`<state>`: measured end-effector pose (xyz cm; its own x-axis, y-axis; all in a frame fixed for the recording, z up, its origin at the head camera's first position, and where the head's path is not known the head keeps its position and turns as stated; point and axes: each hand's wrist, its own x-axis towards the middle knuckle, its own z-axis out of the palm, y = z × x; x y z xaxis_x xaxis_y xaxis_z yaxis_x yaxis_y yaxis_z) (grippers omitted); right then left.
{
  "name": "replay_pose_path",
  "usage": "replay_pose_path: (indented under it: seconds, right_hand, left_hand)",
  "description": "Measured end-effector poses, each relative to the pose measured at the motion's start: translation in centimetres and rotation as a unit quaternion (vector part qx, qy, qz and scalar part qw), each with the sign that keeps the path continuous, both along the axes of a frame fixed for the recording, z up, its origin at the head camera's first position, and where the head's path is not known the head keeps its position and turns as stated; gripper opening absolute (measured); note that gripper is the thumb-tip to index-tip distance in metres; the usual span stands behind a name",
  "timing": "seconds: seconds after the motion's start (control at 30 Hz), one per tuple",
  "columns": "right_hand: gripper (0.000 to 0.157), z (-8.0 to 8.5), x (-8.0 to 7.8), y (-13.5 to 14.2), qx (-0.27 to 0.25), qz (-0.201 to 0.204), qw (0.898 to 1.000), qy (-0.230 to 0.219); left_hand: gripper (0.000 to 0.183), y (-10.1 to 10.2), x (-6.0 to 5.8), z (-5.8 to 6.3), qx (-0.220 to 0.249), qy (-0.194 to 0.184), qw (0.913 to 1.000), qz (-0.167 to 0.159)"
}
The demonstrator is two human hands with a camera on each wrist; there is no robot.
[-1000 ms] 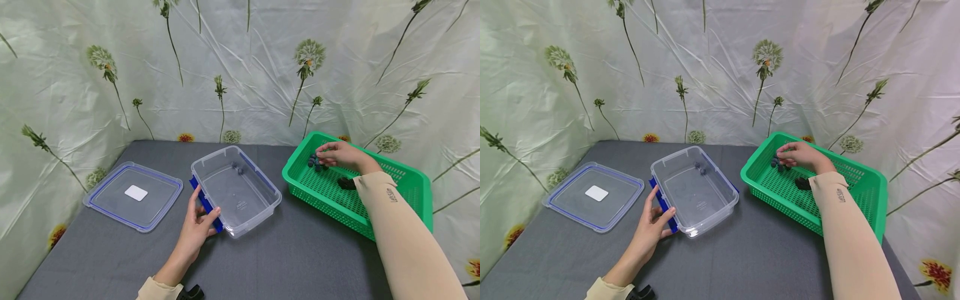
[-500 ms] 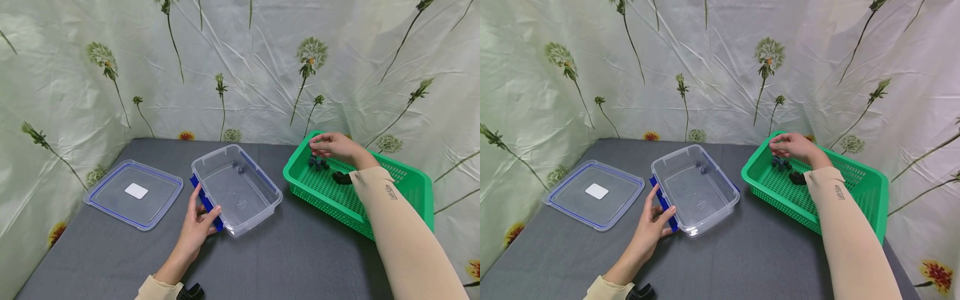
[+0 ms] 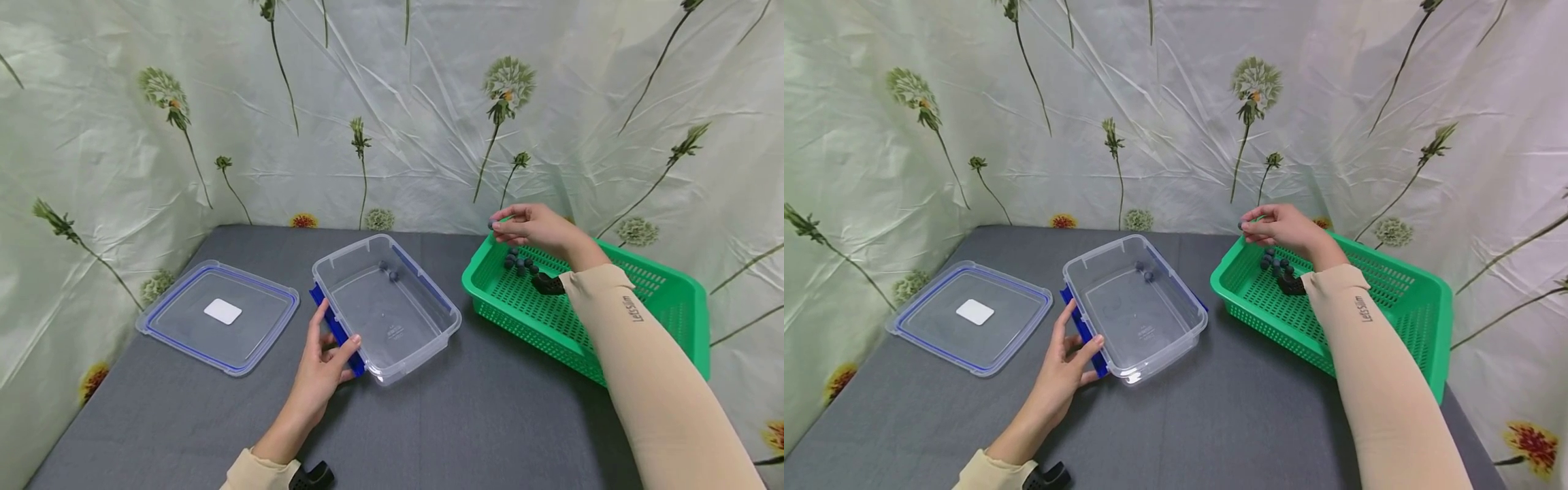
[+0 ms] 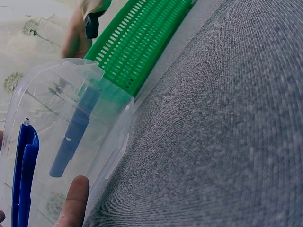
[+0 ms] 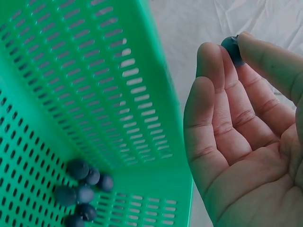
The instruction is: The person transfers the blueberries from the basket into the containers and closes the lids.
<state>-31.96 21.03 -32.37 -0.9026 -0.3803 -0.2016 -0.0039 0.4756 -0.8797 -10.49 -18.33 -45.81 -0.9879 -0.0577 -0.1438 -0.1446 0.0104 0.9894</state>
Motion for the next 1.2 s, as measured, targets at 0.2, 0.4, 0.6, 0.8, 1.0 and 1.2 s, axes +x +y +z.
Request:
replay_pose_path:
  seconds: [0.2,0.4,0.6,0.8,1.0,1.2]
  right_hand:
    - [0.049,0.2,0.0,-0.9,0.021,0.005,1.000,0.016]
    - [0.047,0.2,-0.2,-1.5,0.035,0.010,0.999,0.026]
    - [0.046,0.3,-0.2,-2.1,0.028,0.014,0.999,0.025]
    - [0.045,0.6,-0.2,-2.8,0.019,0.021,0.999,0.028]
    - [0.042,0.9,-0.2,-3.6,0.024,0.028,0.999,0.034]
    - [0.042,1.5,0.0,-4.6,0.030,0.034,0.998,0.040]
  left_hand:
    - [0.089,0.0,-0.1,0.0,0.000,0.001,1.0000,0.000]
    - [0.089,0.0,0.0,0.0,-0.001,-0.001,1.0000,0.002]
    - [0.089,0.0,0.0,0.0,-0.006,-0.001,1.0000,0.005]
    - [0.089,0.0,0.0,-0.1,-0.004,0.000,1.0000,0.004]
    - [0.089,0.0,-0.1,-0.1,0.000,0.000,1.0000,0.001]
    - [0.089,0.0,-0.2,-0.1,0.000,-0.002,1.0000,0.000]
